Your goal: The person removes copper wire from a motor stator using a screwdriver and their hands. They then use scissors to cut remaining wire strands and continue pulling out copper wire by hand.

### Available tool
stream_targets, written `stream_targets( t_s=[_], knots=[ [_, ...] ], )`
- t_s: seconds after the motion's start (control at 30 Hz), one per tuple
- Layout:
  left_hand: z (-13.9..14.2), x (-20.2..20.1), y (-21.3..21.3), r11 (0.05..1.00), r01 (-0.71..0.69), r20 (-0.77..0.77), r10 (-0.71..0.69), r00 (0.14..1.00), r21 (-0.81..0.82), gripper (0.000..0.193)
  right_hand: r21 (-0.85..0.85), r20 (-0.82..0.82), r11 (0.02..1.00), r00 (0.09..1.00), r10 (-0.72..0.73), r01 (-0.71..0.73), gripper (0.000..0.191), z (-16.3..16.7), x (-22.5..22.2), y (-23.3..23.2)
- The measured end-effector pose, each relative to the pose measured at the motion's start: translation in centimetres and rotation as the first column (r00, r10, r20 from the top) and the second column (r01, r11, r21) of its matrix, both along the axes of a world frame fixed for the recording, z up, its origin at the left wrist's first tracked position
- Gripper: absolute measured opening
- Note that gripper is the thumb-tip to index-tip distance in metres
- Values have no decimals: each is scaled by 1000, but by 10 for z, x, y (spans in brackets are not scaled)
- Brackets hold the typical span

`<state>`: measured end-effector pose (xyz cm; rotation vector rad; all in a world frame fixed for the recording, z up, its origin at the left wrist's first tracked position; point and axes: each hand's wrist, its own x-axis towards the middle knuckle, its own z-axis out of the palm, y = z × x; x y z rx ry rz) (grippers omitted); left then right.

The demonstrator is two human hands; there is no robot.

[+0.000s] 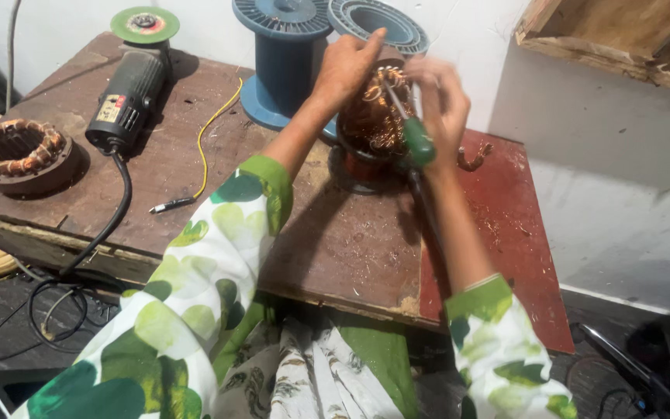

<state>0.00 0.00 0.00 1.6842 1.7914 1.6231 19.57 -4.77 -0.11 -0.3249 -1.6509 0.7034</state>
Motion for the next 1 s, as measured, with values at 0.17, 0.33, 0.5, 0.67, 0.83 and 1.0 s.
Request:
stream_targets(
  t_s=[0.17,0.33,0.5,0.67,0.83,1.0],
  knots=[
    [-3,-5,-1,1000,-11,71,11,997,4,65,195,23,951,971,240,-240,67,-20,-3,-21],
    [8,11,-9,993,-88,30,91,995,-81,61,78,99,953,953,285,-293,60,-20,-13,-12],
    [15,26,-17,981,-193,-67,191,979,-23,55,179,-83,972,982,167,-150,56,-52,-32,-19],
    [35,55,-8,964,-114,-244,54,968,-240,51,268,-126,963,991,53,-18,56,-70,-18,-17],
    [34,42,-18,979,-117,-255,72,964,-167,52,279,-214,959,977,21,41,63,-85,-41,-17],
    [35,47,-21,981,-101,-216,64,974,-165,51,351,-80,920,984,-157,176,60,-88,-47,-26]
  ],
)
